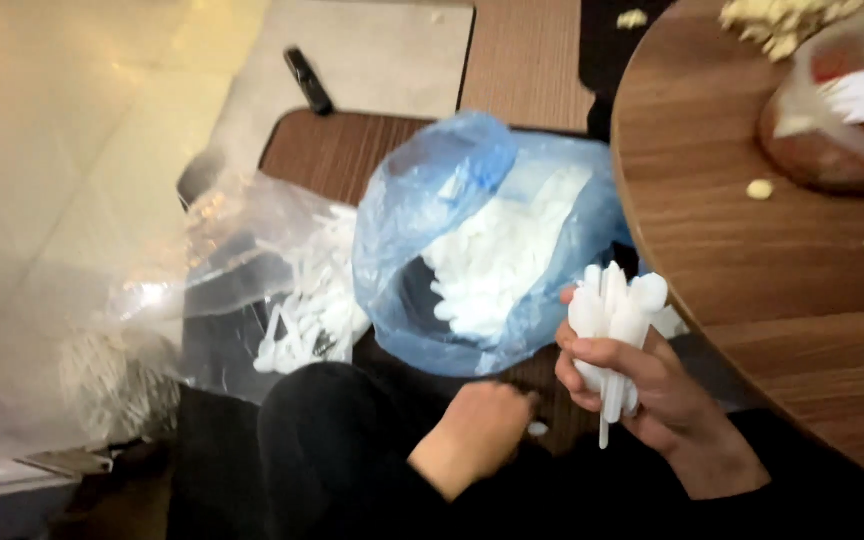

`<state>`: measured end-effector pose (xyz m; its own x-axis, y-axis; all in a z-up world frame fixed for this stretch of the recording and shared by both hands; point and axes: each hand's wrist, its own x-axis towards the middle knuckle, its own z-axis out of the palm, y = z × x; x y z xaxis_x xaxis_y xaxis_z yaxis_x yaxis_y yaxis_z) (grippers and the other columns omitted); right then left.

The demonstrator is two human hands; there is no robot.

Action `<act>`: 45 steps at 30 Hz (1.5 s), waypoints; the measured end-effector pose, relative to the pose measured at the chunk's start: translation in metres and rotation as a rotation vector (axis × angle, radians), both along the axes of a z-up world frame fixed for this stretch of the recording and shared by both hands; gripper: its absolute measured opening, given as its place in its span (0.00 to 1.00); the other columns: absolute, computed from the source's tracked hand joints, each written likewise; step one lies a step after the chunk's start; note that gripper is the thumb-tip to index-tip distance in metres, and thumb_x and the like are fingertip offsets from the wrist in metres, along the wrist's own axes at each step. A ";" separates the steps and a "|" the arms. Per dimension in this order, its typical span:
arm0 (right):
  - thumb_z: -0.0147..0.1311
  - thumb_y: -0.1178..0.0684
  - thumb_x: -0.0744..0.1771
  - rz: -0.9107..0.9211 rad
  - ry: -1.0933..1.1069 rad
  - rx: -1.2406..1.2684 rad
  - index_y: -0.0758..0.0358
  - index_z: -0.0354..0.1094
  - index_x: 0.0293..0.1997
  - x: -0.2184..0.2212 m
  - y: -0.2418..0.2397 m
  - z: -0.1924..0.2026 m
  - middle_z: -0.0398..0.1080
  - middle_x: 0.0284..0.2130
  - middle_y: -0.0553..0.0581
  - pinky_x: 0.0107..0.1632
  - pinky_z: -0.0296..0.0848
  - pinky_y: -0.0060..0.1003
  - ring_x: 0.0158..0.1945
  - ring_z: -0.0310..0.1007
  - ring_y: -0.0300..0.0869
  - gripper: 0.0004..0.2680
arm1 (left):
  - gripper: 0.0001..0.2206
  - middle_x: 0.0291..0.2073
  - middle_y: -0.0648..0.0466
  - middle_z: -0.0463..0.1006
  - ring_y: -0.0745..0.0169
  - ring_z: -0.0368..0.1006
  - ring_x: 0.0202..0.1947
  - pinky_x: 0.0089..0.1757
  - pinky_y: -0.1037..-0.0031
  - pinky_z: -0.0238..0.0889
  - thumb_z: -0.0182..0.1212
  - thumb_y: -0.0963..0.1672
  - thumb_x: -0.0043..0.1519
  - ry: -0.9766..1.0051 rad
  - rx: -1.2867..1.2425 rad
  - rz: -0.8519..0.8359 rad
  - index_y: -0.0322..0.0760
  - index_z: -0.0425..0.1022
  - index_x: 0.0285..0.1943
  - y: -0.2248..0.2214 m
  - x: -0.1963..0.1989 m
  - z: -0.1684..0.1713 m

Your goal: Organizing and transferring white plastic spoons from a blue plastic bag into a clear plastic bag while sitting on the floor.

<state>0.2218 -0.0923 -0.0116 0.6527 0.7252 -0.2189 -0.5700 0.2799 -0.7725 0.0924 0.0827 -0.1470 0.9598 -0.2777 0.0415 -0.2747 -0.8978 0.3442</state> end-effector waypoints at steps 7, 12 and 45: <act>0.59 0.61 0.68 -0.154 -0.056 -0.055 0.78 0.69 0.58 0.000 -0.005 0.002 0.77 0.39 0.70 0.23 0.67 0.35 0.29 0.76 0.45 0.13 | 0.18 0.41 0.48 0.82 0.49 0.80 0.36 0.40 0.65 0.75 0.68 0.35 0.58 -0.514 -0.414 0.389 0.32 0.83 0.58 0.012 -0.051 0.219; 0.58 0.59 0.69 -0.204 -0.044 -0.111 0.77 0.67 0.63 -0.034 -0.011 -0.009 0.77 0.42 0.70 0.25 0.73 0.36 0.31 0.80 0.49 0.16 | 0.10 0.38 0.53 0.81 0.61 0.79 0.37 0.46 0.72 0.77 0.64 0.37 0.62 -1.194 -0.438 0.730 0.38 0.77 0.51 -0.004 -0.078 0.219; 0.61 0.65 0.67 -0.203 -0.096 -0.255 0.75 0.74 0.58 -0.033 -0.018 0.010 0.82 0.37 0.71 0.25 0.72 0.40 0.27 0.77 0.51 0.13 | 0.11 0.37 0.52 0.87 0.69 0.81 0.34 0.40 0.78 0.76 0.69 0.38 0.67 -0.144 -1.109 0.602 0.27 0.86 0.57 -0.032 0.003 0.210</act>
<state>0.1889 -0.1103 -0.0016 0.8045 0.5086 -0.3067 -0.4436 0.1712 -0.8797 0.0952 0.0503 0.0629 0.8889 0.4501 0.0856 -0.0226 -0.1435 0.9894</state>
